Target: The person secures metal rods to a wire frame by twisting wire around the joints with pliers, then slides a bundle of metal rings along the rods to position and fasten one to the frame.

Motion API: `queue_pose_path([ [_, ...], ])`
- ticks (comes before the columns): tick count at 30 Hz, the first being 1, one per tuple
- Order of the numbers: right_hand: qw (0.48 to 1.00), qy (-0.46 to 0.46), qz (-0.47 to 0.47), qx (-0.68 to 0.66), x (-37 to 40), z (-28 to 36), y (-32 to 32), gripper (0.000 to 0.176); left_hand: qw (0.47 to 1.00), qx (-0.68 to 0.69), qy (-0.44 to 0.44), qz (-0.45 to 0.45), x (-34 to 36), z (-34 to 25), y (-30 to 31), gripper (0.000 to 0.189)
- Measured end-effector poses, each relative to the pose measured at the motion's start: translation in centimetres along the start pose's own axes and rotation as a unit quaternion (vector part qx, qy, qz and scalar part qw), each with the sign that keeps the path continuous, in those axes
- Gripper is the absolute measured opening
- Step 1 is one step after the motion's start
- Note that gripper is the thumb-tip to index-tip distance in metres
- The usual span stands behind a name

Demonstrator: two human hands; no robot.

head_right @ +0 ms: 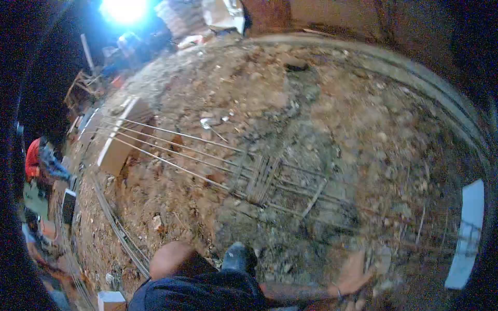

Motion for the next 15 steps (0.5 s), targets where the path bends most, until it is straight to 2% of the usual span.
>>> queue_pose_path([
  [1,1.000,-0.004,-0.007,-0.015,0.5,-0.7,0.2,0.061,0.996,-0.077,-0.043,0.003,0.5,-1.2,1.1,0.066],
  [3,0.998,0.004,-0.005,-0.061,0.6,-2.4,0.3,0.062,0.998,-0.040,-0.049,-0.031,0.9,-1.9,3.0,0.056],
  [5,0.993,0.011,0.015,-0.115,0.6,-4.8,0.2,0.062,0.996,-0.058,-0.058,0.020,0.8,-1.4,3.6,0.057],
  [6,0.991,0.008,0.020,-0.134,0.8,-5.5,0.1,0.063,0.991,-0.083,-0.101,-0.016,1.0,-1.6,3.5,0.056],
  [7,0.990,-0.004,0.019,-0.143,1.8,-6.1,0.2,0.063,0.993,-0.093,-0.075,-0.013,1.2,-2.1,3.7,0.057],
  [9,0.988,-0.046,0.020,-0.144,3.3,-1.1,-0.3,0.060,0.995,-0.044,-0.094,0.003,1.4,-3.9,4.5,0.058],
  [13,0.994,-0.030,0.032,-0.098,2.8,-2.1,0.4,0.062,0.992,-0.059,-0.113,0.007,1.5,-3.5,4.1,0.061],
  [15,0.999,-0.038,0.036,-0.008,2.6,-3.2,1.3,0.064,0.991,-0.062,-0.118,0.007,1.5,-3.6,4.0,0.062],
])
Point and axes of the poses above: each hand's wrist, its own x-axis away from the middle knuckle, its own y-axis out of the back of the hand, z = x × y, the point moved 9 cm from there along -x, towards the middle knuckle, and after that the axes turned 1 degree about y, right-handed, at the moved point
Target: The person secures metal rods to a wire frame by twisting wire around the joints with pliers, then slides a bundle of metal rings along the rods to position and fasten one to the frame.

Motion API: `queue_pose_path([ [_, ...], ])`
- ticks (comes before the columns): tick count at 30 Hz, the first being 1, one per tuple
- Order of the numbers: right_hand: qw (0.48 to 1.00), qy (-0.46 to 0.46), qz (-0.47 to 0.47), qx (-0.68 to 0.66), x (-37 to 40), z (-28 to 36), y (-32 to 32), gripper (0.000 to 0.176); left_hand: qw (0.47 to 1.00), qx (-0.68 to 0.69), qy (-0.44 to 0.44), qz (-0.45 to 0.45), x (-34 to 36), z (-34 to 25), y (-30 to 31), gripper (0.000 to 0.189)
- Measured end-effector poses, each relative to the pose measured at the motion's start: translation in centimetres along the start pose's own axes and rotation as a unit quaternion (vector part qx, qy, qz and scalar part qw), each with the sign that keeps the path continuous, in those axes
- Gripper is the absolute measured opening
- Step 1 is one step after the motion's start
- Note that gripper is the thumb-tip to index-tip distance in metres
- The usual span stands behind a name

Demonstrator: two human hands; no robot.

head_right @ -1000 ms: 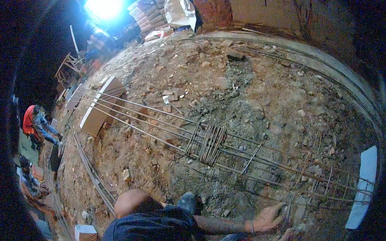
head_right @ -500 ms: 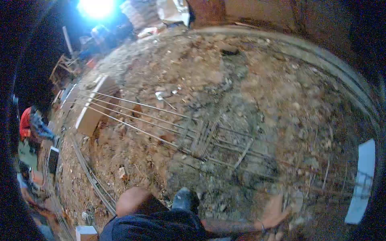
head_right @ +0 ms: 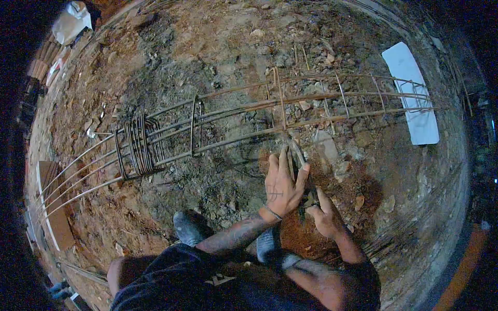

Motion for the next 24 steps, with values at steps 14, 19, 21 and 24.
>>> queue_pose_path([
  [14,0.969,-0.025,0.029,0.245,1.3,7.4,-0.1,0.064,1.000,0.000,0.008,0.016,0.2,-0.2,0.4,0.070],
  [19,0.962,-0.040,0.028,0.268,1.0,7.0,-0.1,0.063,1.000,-0.003,0.010,0.016,0.1,0.1,0.2,0.067],
  [21,0.967,-0.038,0.031,0.252,0.6,6.9,-0.1,0.062,1.000,0.012,0.013,0.024,0.1,0.2,0.0,0.065],
  [24,0.974,-0.008,0.077,0.212,-0.7,3.5,0.2,0.061,1.000,-0.001,-0.008,-0.005,0.1,0.0,0.0,0.063],
])
Point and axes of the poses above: each hand's wrist, its own x-axis away from the middle knuckle, its own y-axis out of the back of the hand, z = x × y, the point moved 9 cm from there along -x, towards the middle knuckle, and after that the axes turned 1 degree about y, right-handed, at the moved point
